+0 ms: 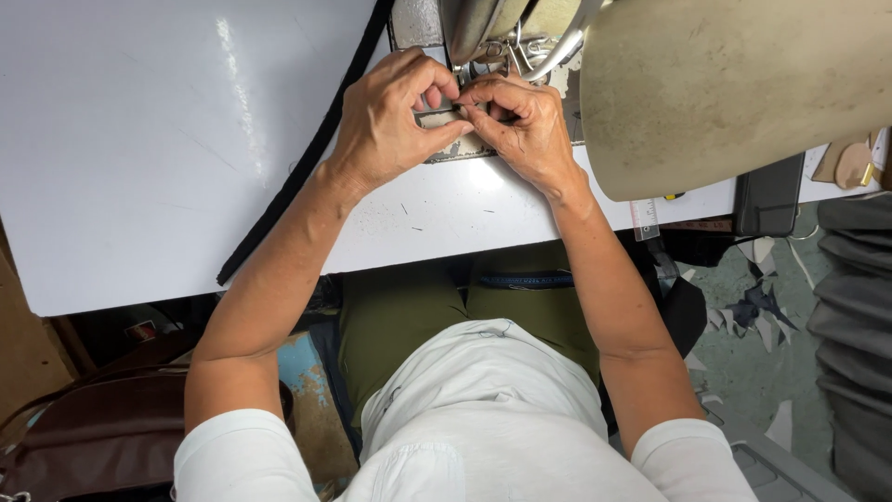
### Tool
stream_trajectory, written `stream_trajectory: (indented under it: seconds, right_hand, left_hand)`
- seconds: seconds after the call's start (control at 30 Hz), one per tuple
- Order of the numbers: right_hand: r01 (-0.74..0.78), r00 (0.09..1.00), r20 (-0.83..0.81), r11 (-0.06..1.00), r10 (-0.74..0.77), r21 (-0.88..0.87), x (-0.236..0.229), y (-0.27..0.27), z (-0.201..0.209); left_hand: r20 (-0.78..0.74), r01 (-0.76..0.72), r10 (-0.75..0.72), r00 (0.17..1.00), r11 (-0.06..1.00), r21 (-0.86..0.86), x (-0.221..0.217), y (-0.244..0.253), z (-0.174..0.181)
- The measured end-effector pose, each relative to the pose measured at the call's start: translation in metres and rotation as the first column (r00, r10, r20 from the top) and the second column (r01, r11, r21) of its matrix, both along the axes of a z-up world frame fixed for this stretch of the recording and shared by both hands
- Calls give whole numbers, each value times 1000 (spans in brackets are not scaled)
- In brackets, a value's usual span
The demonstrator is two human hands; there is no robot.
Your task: The person threads a needle on a sewing machine, then sews a black strap. They measure the strap with a ruler and cut it with scissors. The person repeats the process with another strap, sewing and cutting it to size.
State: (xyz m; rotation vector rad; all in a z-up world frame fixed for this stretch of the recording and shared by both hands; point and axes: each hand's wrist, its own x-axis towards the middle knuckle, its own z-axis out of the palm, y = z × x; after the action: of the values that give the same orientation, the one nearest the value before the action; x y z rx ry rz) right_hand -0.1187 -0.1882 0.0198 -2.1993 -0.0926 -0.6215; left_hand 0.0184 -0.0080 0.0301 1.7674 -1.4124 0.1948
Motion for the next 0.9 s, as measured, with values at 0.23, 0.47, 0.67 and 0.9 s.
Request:
stream_trajectory:
  seconds: [0.23,0.47,0.67,0.9]
  right_hand:
    - [-1,1000,-17,1000,1,-13,-1,-1,-1]
    - [-4,1000,0,1000,4,-31,-1,-2,-4]
    - [-31,999,28,998,33,-54,-2,0,-1]
    - [-59,996,59,995,64,-80,-2,1,2]
  left_hand:
    - [-94,24,-20,995,999,37,-8,-3,-3]
    - [-103,65,-66,992,998,-12,-5,-1,-4]
    - [-108,11,-14,994,1000,-25,-10,-4,-10]
    - [-183,39,-45,982,998,-39,-13,-4,-4]
